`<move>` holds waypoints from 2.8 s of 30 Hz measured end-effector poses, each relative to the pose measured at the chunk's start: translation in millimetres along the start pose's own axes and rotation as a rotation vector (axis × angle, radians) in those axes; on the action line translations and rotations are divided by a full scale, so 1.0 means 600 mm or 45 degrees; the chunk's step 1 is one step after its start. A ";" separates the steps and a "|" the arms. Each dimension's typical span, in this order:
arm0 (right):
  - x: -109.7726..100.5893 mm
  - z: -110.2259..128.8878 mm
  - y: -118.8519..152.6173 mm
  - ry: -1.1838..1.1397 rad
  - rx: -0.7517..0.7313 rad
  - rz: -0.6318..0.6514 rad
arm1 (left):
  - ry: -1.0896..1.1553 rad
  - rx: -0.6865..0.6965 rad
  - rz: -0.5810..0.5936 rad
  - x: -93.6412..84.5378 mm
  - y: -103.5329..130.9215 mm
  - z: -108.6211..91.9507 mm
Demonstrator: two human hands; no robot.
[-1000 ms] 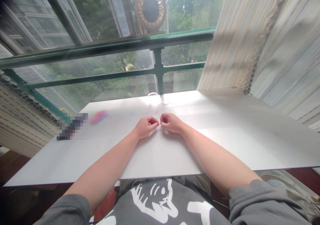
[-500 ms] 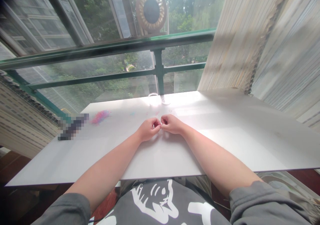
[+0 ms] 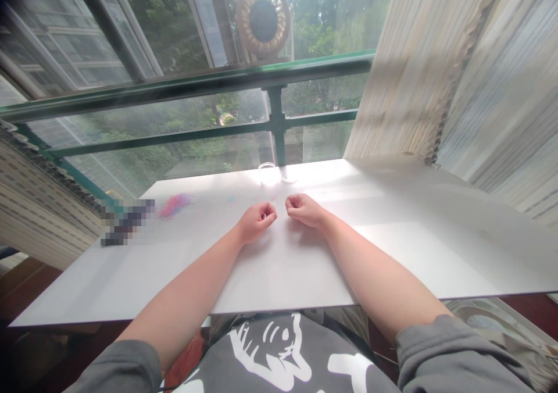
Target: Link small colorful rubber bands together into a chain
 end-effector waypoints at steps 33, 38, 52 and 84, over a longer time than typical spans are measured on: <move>0.004 0.017 0.002 0.351 -0.157 -0.130 | -0.019 -0.085 -0.081 -0.007 0.006 0.016; -0.019 0.016 -0.001 0.464 -0.160 -0.242 | -0.031 -0.100 -0.124 -0.013 0.004 0.023; -0.127 -0.051 -0.010 0.979 0.260 -0.753 | 0.043 -0.200 -0.326 -0.054 -0.002 0.074; -0.100 -0.060 -0.034 1.350 0.371 -0.488 | 0.024 -0.192 -0.228 -0.036 -0.003 0.073</move>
Point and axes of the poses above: each hand's wrist, its own y-axis away from the middle knuckle, its own x-axis out of the palm, z = x × y, the point moved 8 cm from there along -y, towards the middle knuckle, and after that the axes turned 1 degree about y, right-handed, at the moved point
